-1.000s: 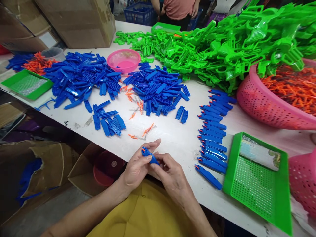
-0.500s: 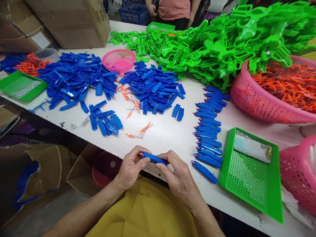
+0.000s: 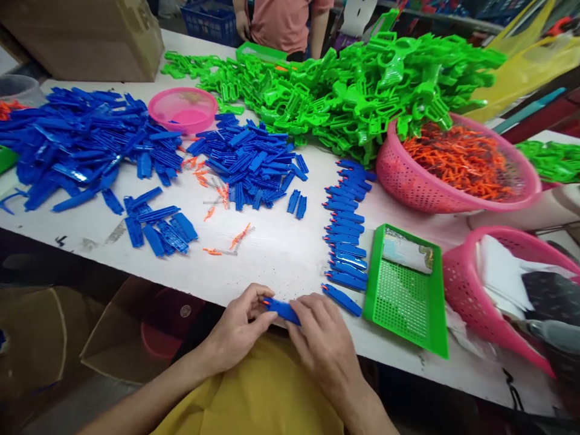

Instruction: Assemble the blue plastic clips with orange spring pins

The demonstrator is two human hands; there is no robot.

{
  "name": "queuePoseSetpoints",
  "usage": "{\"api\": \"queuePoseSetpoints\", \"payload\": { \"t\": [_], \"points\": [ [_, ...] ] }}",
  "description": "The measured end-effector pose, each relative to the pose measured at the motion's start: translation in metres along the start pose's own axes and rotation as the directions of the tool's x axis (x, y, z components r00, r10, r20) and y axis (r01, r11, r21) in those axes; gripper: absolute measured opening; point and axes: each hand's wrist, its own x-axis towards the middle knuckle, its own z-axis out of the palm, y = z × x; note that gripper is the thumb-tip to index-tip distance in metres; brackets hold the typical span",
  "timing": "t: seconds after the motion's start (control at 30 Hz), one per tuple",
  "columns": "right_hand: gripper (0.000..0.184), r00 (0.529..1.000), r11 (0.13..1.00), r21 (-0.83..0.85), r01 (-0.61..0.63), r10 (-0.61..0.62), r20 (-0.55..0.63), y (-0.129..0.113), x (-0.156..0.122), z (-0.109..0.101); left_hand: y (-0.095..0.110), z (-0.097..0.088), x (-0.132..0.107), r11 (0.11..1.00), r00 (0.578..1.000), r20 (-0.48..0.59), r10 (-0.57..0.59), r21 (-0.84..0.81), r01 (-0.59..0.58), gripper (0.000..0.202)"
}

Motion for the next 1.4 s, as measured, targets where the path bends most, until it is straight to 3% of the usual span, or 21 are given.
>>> {"api": "queuePoseSetpoints", "payload": {
  "t": [0.07,0.17,0.37,0.5,0.63,0.73,0.87,0.97,1.03,1.13,1.27,1.4],
  "points": [
    [0.029,0.998,0.987,-0.154,-0.04,0.031,-0.056,0.016,-0.018,-0.012,0.001,0.002,-0.001,0.984,0.995,0.066,0.07,0.162,-0.08,0.023],
    [0.029,0.996,0.934,-0.346,-0.084,0.072,-0.047,0.039,-0.042,-0.024,0.003,0.005,-0.001,0.952,0.978,0.136,0.157,0.242,-0.187,0.019],
    [0.027,0.998,0.878,-0.476,-0.056,0.05,-0.025,0.071,-0.053,-0.024,0.008,-0.004,-0.005,0.911,0.964,0.175,0.199,0.329,-0.248,0.015],
    [0.034,0.997,0.854,-0.518,-0.047,0.007,-0.079,0.083,-0.037,-0.018,0.013,-0.05,-0.006,0.789,0.94,0.03,0.34,0.535,-0.302,0.017],
    [0.039,0.997,0.856,-0.516,-0.03,-0.008,-0.072,0.078,-0.019,-0.013,0.022,-0.119,-0.005,0.488,0.837,-0.07,0.543,0.837,-0.247,0.017],
    [0.039,0.999,0.896,-0.44,0.051,-0.054,0.006,0.069,-0.008,-0.007,0.029,-0.161,-0.003,0.274,0.792,-0.066,0.607,0.953,-0.13,0.023],
    [0.04,0.993,0.911,-0.396,0.113,-0.096,0.061,0.072,-0.008,-0.006,0.03,-0.187,0.003,0.079,0.802,-0.009,0.597,0.996,-0.048,0.032],
    [0.042,0.985,0.92,-0.353,0.171,-0.16,0.061,0.084,-0.015,-0.013,0.03,-0.193,0.01,0.005,0.835,0.031,0.549,0.999,-0.04,0.037],
    [0.04,0.991,0.945,-0.301,0.13,-0.137,-0.001,0.085,-0.015,-0.015,0.033,-0.194,0.014,-0.016,0.856,0.051,0.514,0.999,-0.05,0.037],
    [0.031,0.994,0.985,-0.173,0.024,-0.042,-0.097,0.064,0.003,-0.004,0.042,-0.194,0.019,-0.034,0.88,0.09,0.466,0.996,-0.084,0.036],
    [0.021,0.991,0.991,0.037,0.13,-0.129,-0.02,0.003,0.058,0.035,0.048,-0.188,0.022,-0.088,0.897,0.147,0.418,0.989,-0.121,0.036],
    [0.02,0.988,0.988,-0.011,0.153,-0.153,-0.003,-0.043,0.121,0.079,0.049,-0.181,0.022,-0.15,0.902,0.21,0.377,0.975,-0.164,0.029]
  ]
}}
